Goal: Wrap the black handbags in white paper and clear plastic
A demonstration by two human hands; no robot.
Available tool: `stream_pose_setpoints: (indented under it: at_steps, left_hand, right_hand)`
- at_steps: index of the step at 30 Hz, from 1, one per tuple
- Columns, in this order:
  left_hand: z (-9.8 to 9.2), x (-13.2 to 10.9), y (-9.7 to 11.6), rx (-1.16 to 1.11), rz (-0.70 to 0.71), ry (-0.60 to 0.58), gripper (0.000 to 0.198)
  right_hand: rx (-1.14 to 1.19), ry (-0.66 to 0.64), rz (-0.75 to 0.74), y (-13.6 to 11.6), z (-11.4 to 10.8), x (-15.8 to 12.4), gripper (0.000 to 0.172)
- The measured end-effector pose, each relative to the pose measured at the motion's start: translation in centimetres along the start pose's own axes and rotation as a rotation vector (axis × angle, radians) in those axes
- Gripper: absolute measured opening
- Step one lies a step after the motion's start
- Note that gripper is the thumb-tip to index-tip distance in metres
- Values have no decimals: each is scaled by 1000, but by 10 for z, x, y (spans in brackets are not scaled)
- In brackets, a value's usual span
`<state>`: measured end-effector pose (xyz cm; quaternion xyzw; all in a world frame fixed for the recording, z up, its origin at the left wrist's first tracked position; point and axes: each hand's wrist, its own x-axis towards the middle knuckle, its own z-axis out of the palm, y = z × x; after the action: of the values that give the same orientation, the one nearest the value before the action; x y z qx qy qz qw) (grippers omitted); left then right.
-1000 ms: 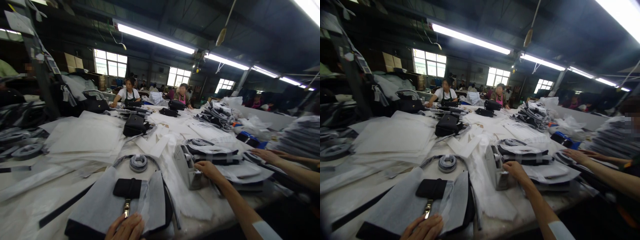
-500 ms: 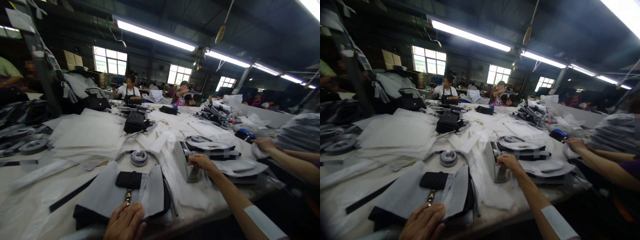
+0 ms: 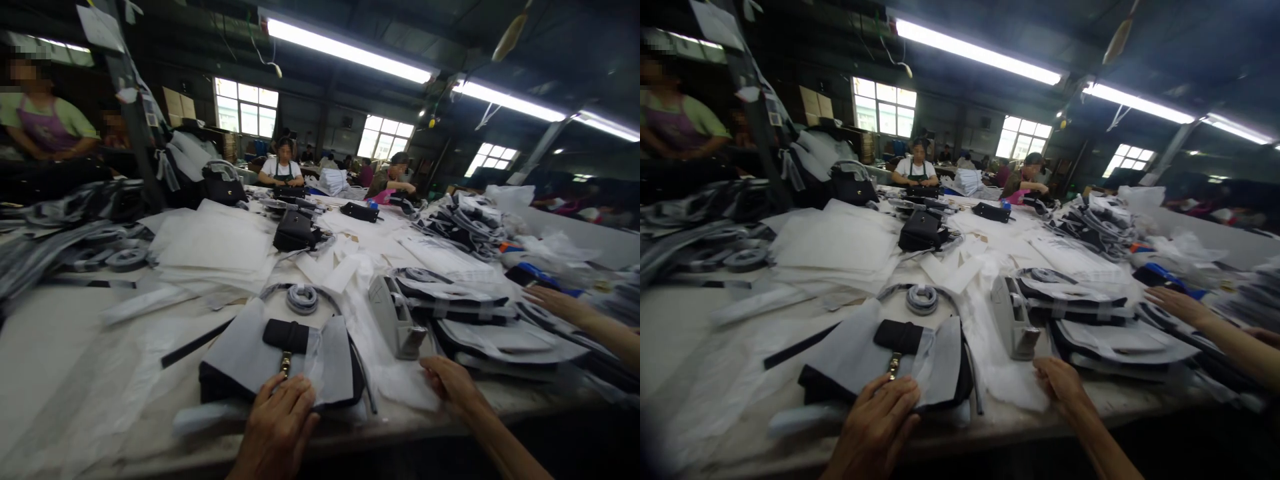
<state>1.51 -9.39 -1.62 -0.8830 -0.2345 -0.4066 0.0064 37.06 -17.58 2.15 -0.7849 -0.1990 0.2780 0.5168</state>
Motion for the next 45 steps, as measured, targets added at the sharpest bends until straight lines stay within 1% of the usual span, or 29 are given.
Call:
stream_pose_setpoints:
  at_steps: [2,3,5,6,8,10,11,13,15,18,20,24,27,29,33,35,39,42,45]
  left_hand:
    - [0,2,5,-24,-34,17,22]
    - [0,2,7,-32,-49,23,22]
    - [0,3,9,-48,-73,19,22]
    - [0,4,10,-54,-82,19,22]
    - [0,4,10,-64,-86,11,22]
    - [-1,4,10,-70,-82,6,22]
    - [-2,4,10,-72,-83,2,23]
    - [-2,3,10,-75,-87,-7,23]
    - [0,2,11,-79,-90,12,23]
    - [4,-1,10,-85,-96,76,21]
    - [8,-2,9,-83,-97,105,21]
    - [14,-5,6,-49,-67,140,21]
    - [18,-6,5,-15,-58,154,20]
    - [20,-6,4,0,-56,169,21]
    - [19,-5,3,-5,-50,184,25]
    - [18,-4,3,-22,-58,182,25]
    - [16,-2,4,-50,-75,161,25]
    - [16,-2,3,-49,-69,158,26]
    - [18,-2,2,-43,-60,168,24]
  right_hand:
    - [-74,-54,-35,-1,-2,-8,30]
    - [-125,-110,-82,-8,-1,-12,28]
    - [-240,-289,-207,-34,8,-24,28]
    - [-294,-410,-263,-51,17,-31,28]
    - [-375,-672,-327,-87,43,-47,25]
    - [-469,-954,-371,-118,77,-58,20]
    - [-534,-1075,-388,-129,95,-62,19]
    - [-737,-1242,-444,-143,130,-65,16]
    - [-994,-1325,-508,-147,160,-63,17]
    - [-1341,-1377,-583,-145,194,-59,16]
    - [-1464,-1399,-584,-144,207,-60,16]
    - [-1584,-1408,-568,-149,221,-67,20]
    - [-1694,-1373,-631,-154,227,-73,26]
    - [-1777,-1357,-729,-154,232,-75,28]
    - [-1868,-1342,-1043,-145,241,-76,30]
    - [-1853,-1329,-1180,-138,243,-75,28]
    - [-1774,-1279,-1397,-132,242,-67,22]
    - [-1761,-1191,-1530,-135,241,-53,30]
    - [-1686,-1158,-1585,-139,239,-33,39]
